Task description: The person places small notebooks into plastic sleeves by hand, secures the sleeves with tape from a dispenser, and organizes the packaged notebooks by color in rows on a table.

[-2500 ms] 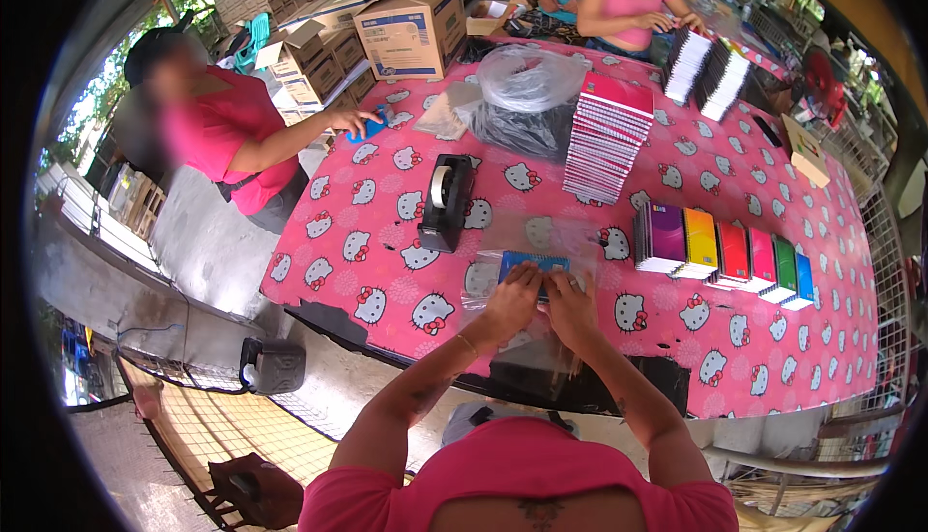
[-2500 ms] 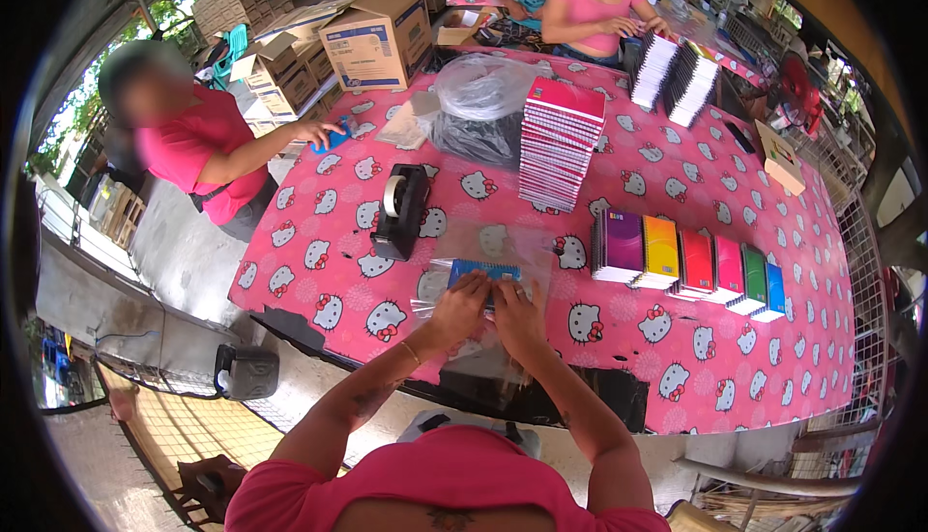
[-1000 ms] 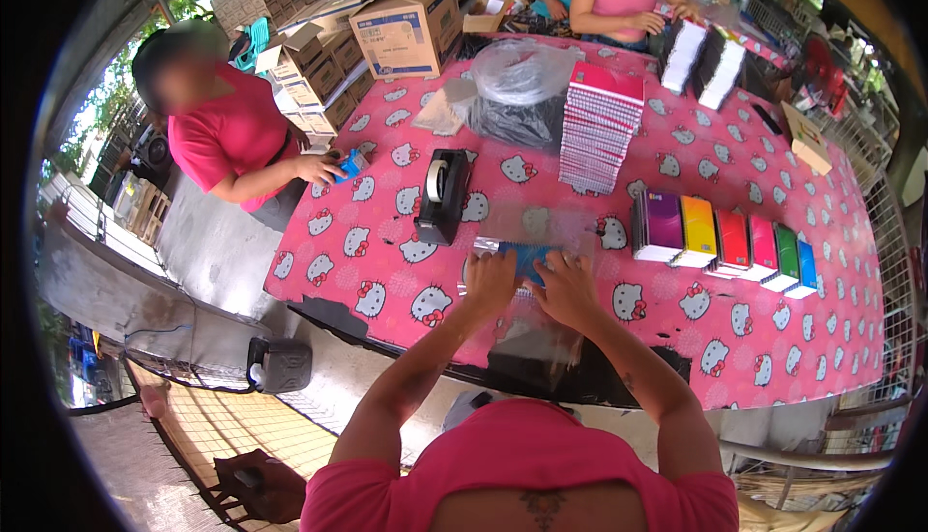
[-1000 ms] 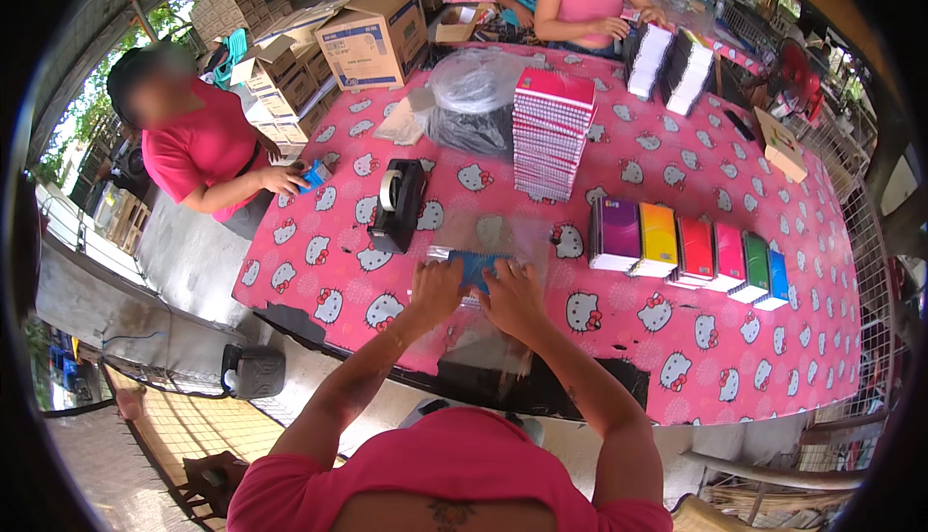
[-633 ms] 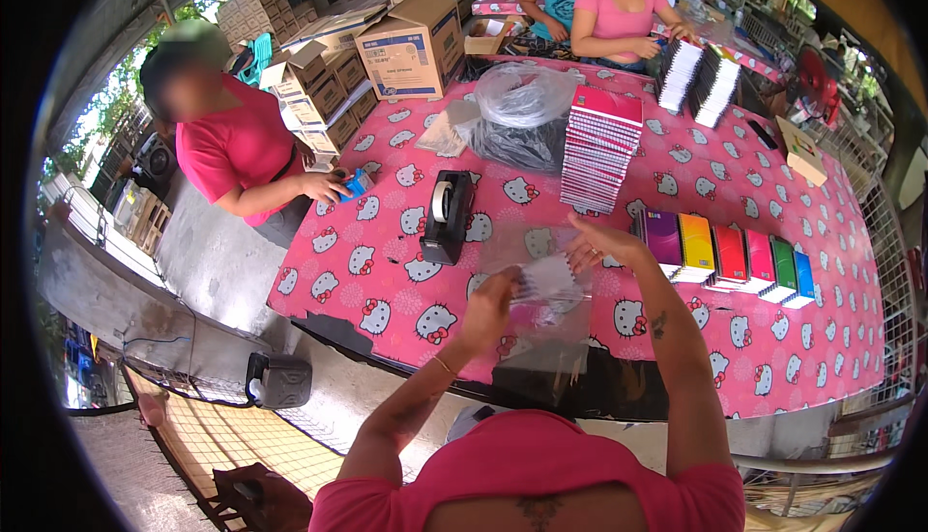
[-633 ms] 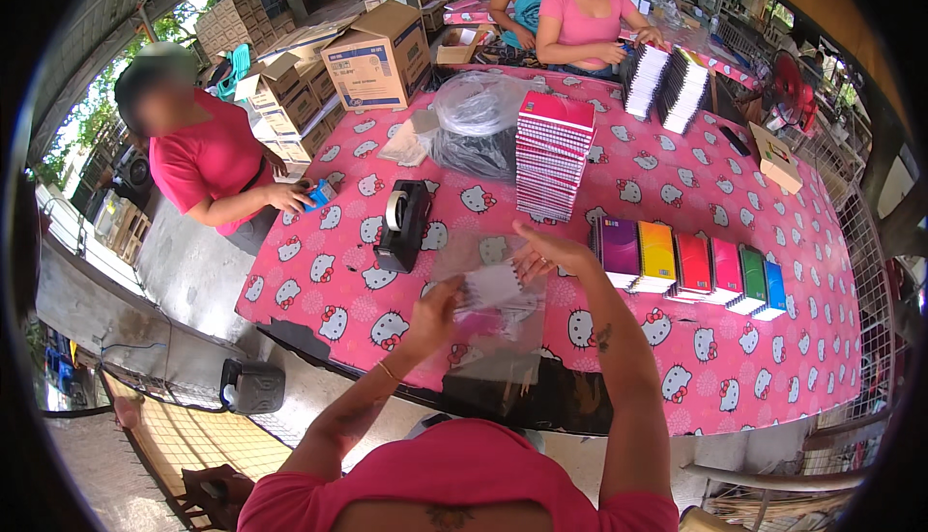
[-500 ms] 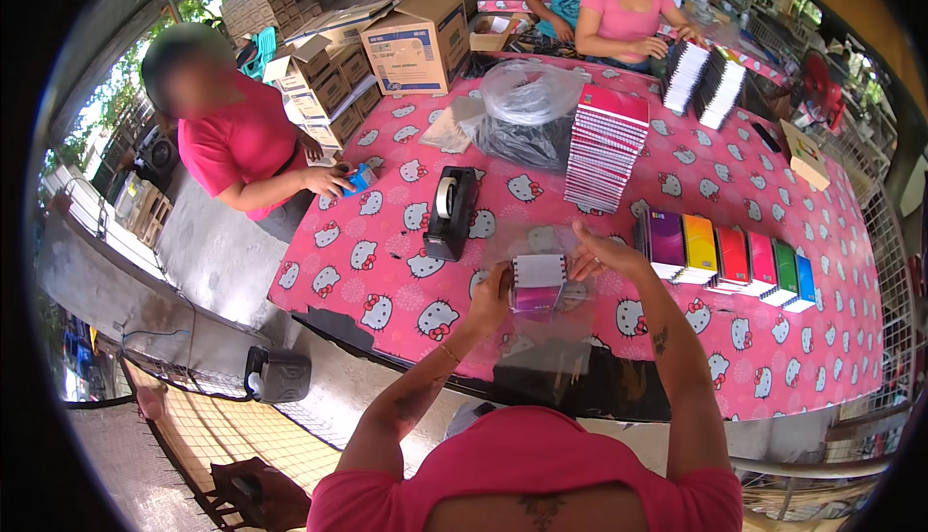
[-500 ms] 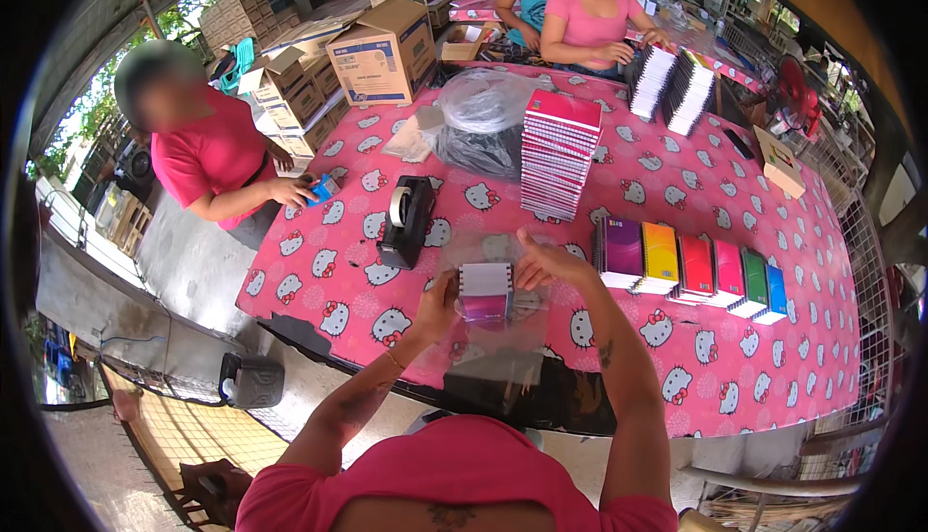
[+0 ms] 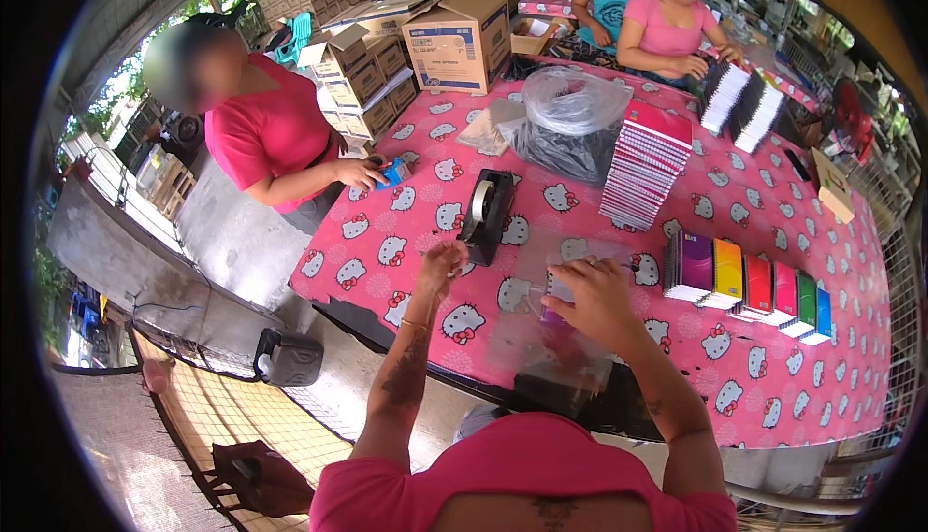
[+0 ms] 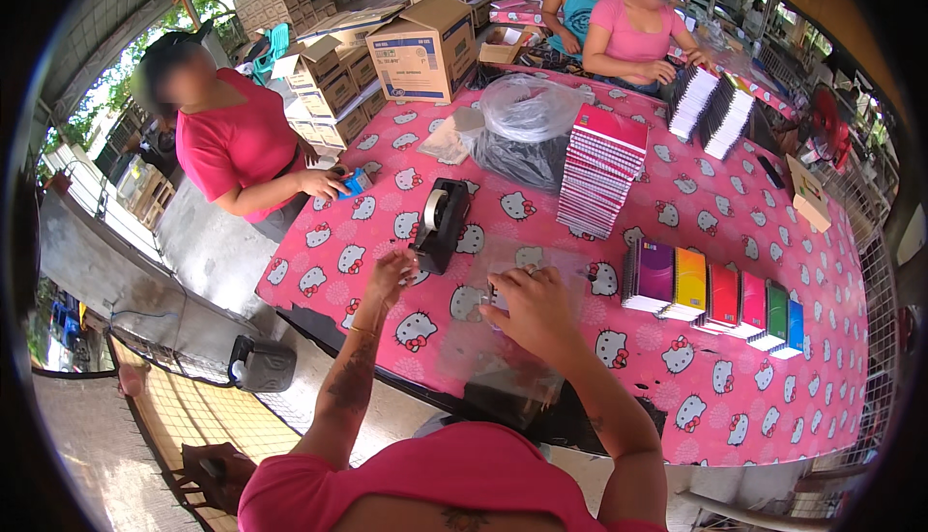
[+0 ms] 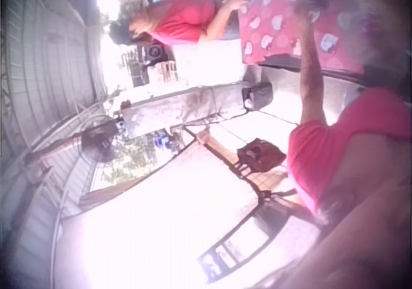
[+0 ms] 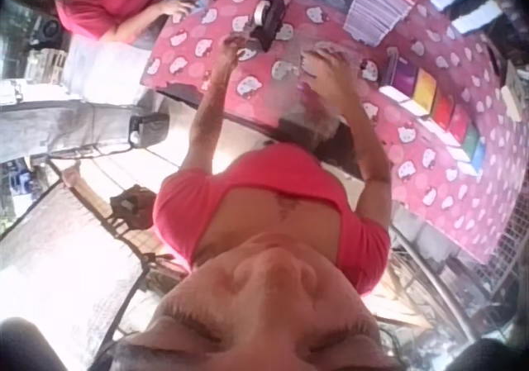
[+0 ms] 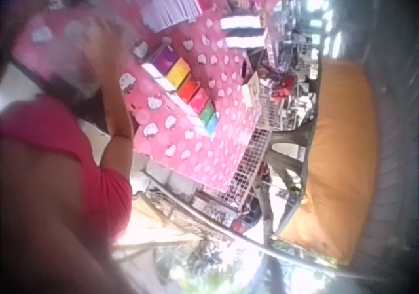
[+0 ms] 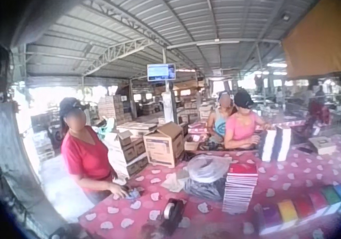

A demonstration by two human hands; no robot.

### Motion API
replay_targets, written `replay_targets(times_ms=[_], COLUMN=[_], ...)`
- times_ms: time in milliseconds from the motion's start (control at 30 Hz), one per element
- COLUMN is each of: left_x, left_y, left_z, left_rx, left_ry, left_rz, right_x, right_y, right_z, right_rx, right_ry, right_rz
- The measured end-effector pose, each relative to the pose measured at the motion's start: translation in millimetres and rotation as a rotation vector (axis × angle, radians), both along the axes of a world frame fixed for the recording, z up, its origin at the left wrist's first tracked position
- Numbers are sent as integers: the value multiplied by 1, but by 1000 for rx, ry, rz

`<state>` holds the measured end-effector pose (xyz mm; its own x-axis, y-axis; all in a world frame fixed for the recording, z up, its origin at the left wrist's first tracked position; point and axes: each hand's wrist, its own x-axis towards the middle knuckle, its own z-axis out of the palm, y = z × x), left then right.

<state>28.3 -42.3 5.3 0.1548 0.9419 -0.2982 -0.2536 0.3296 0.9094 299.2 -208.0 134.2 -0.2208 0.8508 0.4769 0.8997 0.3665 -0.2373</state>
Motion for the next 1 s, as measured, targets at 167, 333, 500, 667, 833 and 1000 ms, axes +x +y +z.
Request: replay_targets(times_ms=[167, 333, 500, 667, 833, 1000], left_x=[-23, 33, 78, 69, 110, 128], left_y=[9, -33, -33, -24, -26, -26], left_z=[-11, 64, 93, 96, 90, 52], left_rx=[611, 835, 906, 1090, 1288, 1488], left_ry=[1283, 266, 356, 469, 522, 673], left_rz=[45, -497, -738, -775, -769, -616], right_x=[-8, -11, -8, 21, 67, 49], right_y=[8, 10, 14, -7, -9, -14], right_z=[-12, -12, -4, 4, -96, -90], right_rx=[-121, -105, -260, -97, -145, -137], right_ry=[-48, -56, -25, 191, 476, 214], right_rz=[5, -31, -9, -103, 155, 162])
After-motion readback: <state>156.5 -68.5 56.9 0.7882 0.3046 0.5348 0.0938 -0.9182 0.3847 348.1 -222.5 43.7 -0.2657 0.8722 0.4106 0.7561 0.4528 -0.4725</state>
